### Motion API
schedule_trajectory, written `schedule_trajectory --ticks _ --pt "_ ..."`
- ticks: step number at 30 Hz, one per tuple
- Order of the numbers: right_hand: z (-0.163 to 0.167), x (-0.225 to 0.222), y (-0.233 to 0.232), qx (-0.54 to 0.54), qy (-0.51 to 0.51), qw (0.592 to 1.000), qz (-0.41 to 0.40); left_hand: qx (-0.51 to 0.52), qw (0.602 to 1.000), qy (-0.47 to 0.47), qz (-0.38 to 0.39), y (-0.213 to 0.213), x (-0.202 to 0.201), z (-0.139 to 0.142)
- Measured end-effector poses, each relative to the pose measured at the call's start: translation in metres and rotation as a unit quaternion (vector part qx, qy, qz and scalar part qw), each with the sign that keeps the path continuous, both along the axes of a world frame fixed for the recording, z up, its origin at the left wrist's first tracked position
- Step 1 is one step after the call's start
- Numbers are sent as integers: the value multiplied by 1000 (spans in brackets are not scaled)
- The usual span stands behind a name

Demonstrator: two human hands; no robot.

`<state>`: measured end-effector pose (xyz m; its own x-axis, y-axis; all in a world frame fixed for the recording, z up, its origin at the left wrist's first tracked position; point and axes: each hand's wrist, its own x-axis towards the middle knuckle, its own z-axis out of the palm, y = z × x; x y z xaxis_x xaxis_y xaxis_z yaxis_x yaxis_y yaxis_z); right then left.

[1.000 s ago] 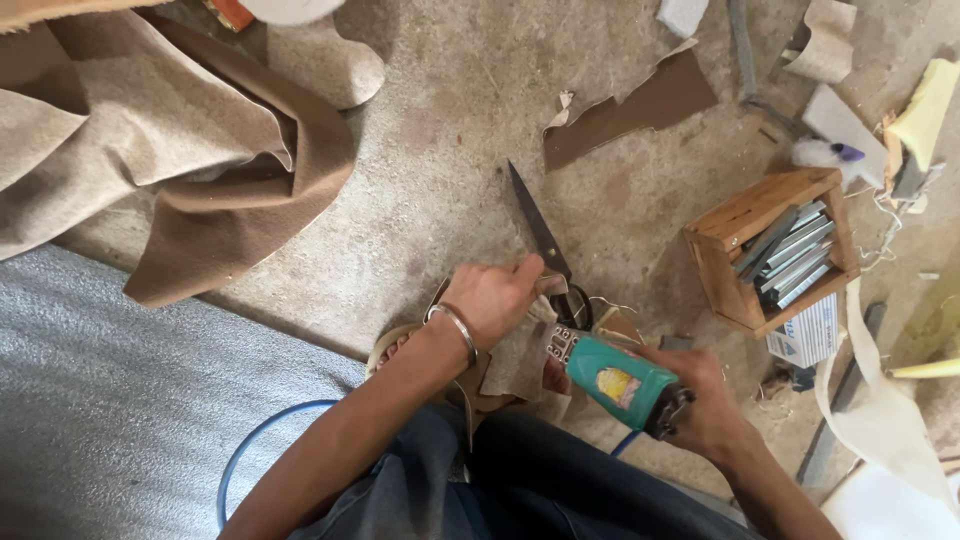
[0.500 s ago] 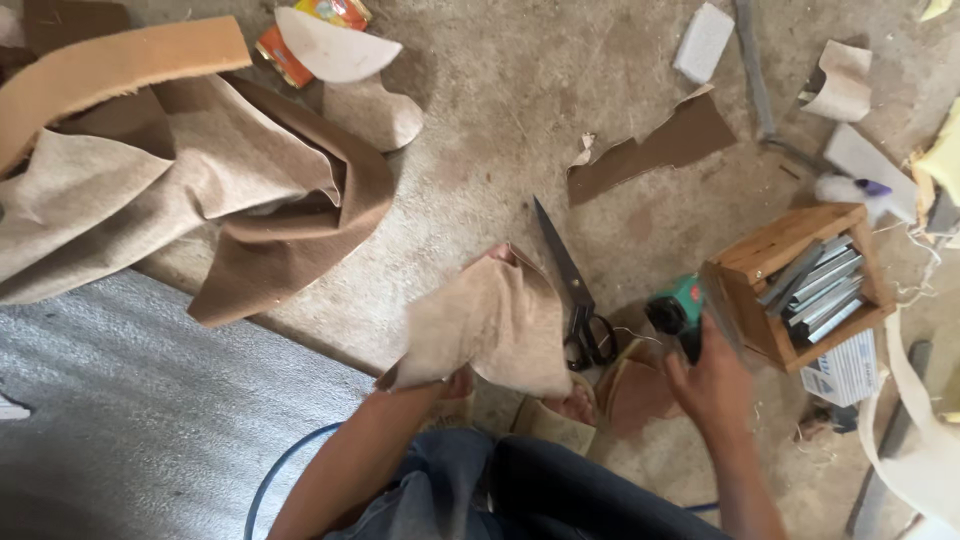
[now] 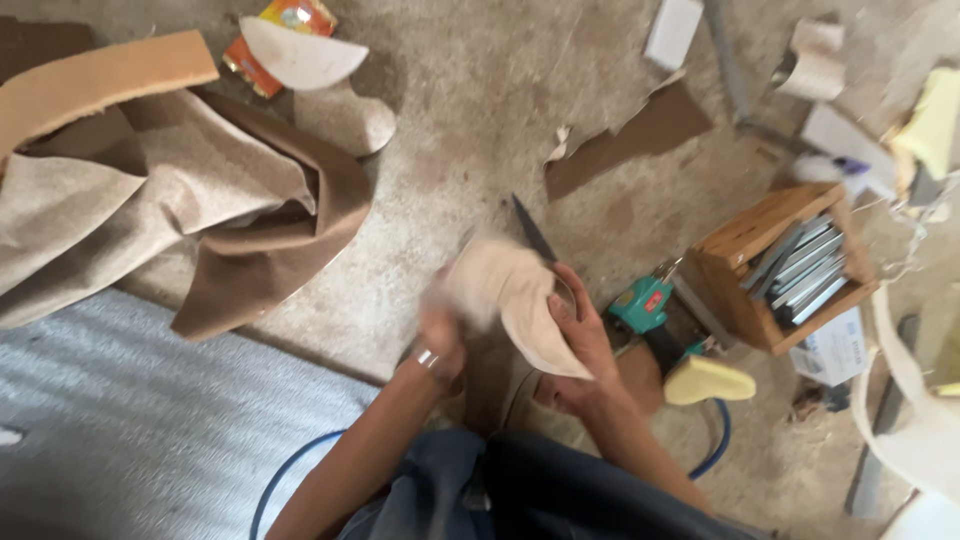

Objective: The person wraps a beige fabric around a yellow foam heart, secures it with a pneumatic staple gun, and trims excess fabric with scissors. The person then cuts a brown fabric piece using the foam heart as a template and staples the brown fabric to the foam.

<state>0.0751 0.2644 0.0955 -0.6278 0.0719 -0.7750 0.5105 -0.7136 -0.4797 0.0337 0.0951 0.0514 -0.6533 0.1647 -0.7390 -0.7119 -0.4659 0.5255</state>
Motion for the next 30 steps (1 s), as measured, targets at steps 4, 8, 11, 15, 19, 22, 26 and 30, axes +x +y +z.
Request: schedule_trajectory --ticks 4,8,11,15,19,22,26,30 --pt "-12 6 -15 130 64 988 -48 -65 993 24 -100 5 38 -13" --pt "-1 13 -14 391 92 903 150 -397 837 254 -278 4 32 10" --pt "22 2 11 526 228 801 172 -388 803 277 -357 -6 15 48" --pt "38 -18 23 586 276 713 267 -354 743 303 -481 -1 4 91" --pt "38 -26 17 609 236 728 208 -334 724 355 -488 0 3 104" --pt "34 -20 17 664 265 673 188 -339 675 395 -523 -5 7 101" --pt "26 -4 32 638 201 718 191 -295 620 412 -599 -9 17 99" --pt "16 11 48 565 163 779 218 -229 635 434 -596 -14 20 101"
